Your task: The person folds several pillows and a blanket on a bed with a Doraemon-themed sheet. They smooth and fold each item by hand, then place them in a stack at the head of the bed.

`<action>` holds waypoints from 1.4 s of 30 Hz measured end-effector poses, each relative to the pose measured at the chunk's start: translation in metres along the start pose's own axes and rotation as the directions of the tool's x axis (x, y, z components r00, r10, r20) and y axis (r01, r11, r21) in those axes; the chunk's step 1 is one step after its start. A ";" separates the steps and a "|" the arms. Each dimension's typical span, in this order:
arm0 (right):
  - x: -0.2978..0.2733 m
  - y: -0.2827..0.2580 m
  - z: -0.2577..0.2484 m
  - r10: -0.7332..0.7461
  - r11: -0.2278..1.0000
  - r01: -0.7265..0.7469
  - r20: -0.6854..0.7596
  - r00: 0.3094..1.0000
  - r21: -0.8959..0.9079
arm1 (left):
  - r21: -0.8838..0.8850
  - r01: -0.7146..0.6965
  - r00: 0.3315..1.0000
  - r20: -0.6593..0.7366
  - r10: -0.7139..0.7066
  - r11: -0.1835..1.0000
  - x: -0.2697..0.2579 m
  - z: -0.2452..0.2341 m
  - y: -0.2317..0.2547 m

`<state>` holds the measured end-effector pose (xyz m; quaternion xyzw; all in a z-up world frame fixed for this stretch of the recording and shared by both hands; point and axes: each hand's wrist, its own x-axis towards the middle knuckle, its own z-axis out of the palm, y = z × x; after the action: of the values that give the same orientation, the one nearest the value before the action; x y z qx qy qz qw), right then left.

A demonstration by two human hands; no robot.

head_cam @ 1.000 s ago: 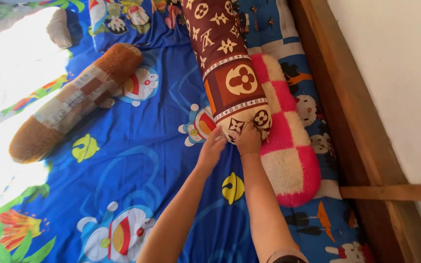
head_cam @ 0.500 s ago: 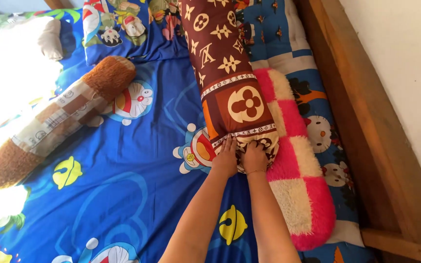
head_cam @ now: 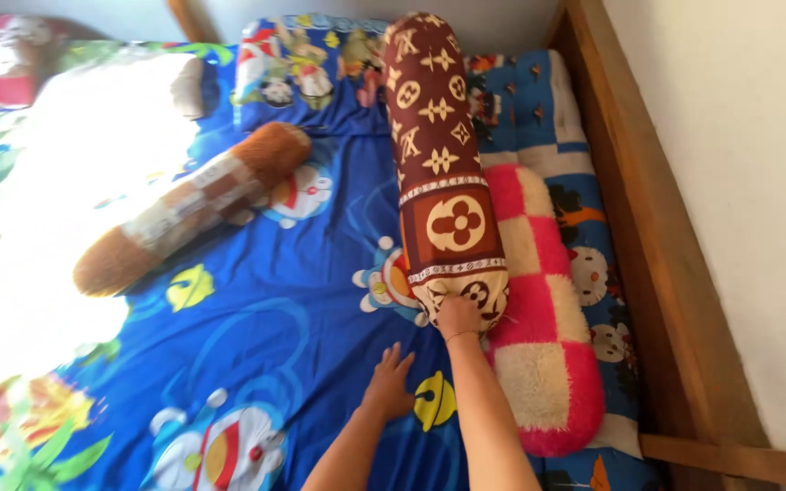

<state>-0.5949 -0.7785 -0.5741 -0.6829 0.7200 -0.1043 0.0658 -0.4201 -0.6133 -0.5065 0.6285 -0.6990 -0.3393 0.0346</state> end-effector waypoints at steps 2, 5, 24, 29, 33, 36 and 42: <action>-0.019 -0.023 -0.012 0.006 0.999 -0.011 0.126 0.992 0.037 | -0.141 0.118 0.993 -0.014 -0.121 0.983 -0.029 0.001 -0.029; -0.048 -0.063 -0.041 -0.064 0.997 0.050 0.270 0.961 0.060 | -0.227 0.058 0.971 -0.213 -0.107 0.972 -0.063 -0.010 -0.069; -0.289 -0.210 -0.148 -0.410 0.881 0.227 0.429 0.804 0.416 | -0.681 0.608 0.660 0.149 -0.736 0.407 -0.155 -0.085 -0.059; -0.308 -0.208 -0.135 -0.339 0.887 0.159 0.377 0.862 0.434 | -0.658 0.613 0.663 0.128 -0.737 0.437 -0.172 -0.097 -0.042; -0.306 -0.215 -0.133 -0.186 0.920 0.010 0.412 0.892 0.393 | -0.443 0.543 0.774 -0.066 -0.630 0.713 -0.170 -0.100 -0.043; -0.300 -0.222 -0.153 -0.351 0.930 0.230 0.507 0.787 0.288 | -0.330 0.449 0.857 -0.106 -0.505 0.831 -0.177 -0.105 -0.060; -0.295 -0.262 -0.207 -0.167 0.803 0.014 0.202 0.965 0.596 | -0.194 0.267 0.948 -0.125 -0.293 0.944 -0.201 -0.155 -0.141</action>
<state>-0.3729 -0.4841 -0.3246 -0.6699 0.6046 -0.2409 0.3574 -0.1838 -0.4954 -0.3846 0.7402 -0.5653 -0.3517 0.0940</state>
